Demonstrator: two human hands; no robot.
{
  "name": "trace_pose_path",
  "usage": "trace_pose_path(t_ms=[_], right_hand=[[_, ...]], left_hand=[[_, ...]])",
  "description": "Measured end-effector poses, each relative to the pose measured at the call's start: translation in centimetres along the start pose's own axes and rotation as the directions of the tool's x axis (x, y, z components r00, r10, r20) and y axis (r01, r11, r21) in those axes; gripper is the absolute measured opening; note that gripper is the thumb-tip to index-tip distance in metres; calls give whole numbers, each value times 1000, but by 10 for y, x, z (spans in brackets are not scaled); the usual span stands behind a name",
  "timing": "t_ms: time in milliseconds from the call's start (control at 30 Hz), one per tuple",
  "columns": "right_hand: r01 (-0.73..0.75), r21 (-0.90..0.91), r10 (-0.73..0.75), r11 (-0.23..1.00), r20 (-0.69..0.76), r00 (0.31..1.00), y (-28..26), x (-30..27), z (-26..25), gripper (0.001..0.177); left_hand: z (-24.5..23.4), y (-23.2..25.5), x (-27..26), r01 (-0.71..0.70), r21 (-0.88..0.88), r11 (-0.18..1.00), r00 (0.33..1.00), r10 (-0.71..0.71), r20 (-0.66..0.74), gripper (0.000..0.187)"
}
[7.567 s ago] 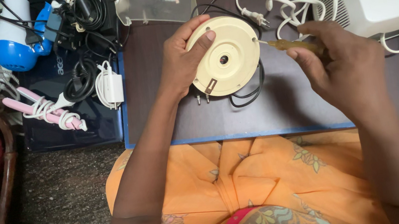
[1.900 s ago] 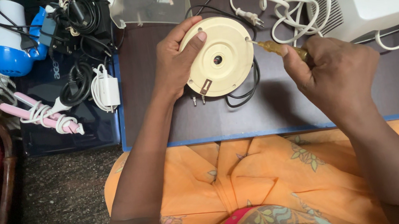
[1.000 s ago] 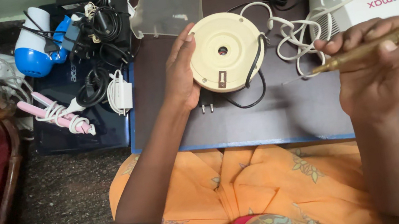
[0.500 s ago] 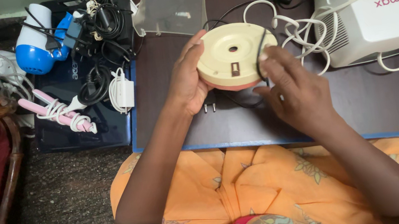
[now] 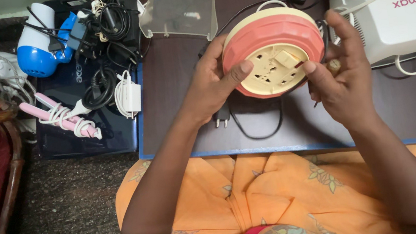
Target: The person uses a screwdriver to tighten screws on the back of a circular electrical cable reel. They then wind the black power cord around the reel and place the reel on the table.
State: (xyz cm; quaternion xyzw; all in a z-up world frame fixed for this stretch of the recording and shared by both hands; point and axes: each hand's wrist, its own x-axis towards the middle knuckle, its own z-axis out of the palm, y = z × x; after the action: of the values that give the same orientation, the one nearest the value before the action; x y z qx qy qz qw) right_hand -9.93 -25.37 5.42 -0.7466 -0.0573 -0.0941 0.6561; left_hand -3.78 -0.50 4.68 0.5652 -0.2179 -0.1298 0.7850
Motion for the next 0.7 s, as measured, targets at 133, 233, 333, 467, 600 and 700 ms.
trace_pose_path(t_ms=[133, 233, 333, 467, 600, 700], right_hand=[[-170, 156, 165, 973, 41, 985, -3, 5, 5, 65], [-239, 227, 229, 944, 69, 971, -7, 10, 8, 61], [-266, 262, 252, 928, 85, 964, -9, 13, 6, 56], [-267, 250, 262, 931, 53, 964, -4, 12, 0, 44], [-227, 261, 249, 938, -53, 967, 5, 16, -6, 22], [-180, 281, 217, 943, -103, 971, 5, 17, -9, 13]], left_hand=[[2, -2, 0, 55, -9, 998, 996, -56, -67, 57], [2, -2, 1, 54, 2, 999, 993, -54, -104, 59], [3, -5, 1, 61, -28, 998, 988, -64, -142, 63], [3, -11, 4, 61, -91, 994, 981, -77, -176, 67], [0, -14, 5, 64, -131, 989, 974, -91, -208, 66], [-3, -13, 5, 55, -126, 990, 970, -83, -230, 64]])
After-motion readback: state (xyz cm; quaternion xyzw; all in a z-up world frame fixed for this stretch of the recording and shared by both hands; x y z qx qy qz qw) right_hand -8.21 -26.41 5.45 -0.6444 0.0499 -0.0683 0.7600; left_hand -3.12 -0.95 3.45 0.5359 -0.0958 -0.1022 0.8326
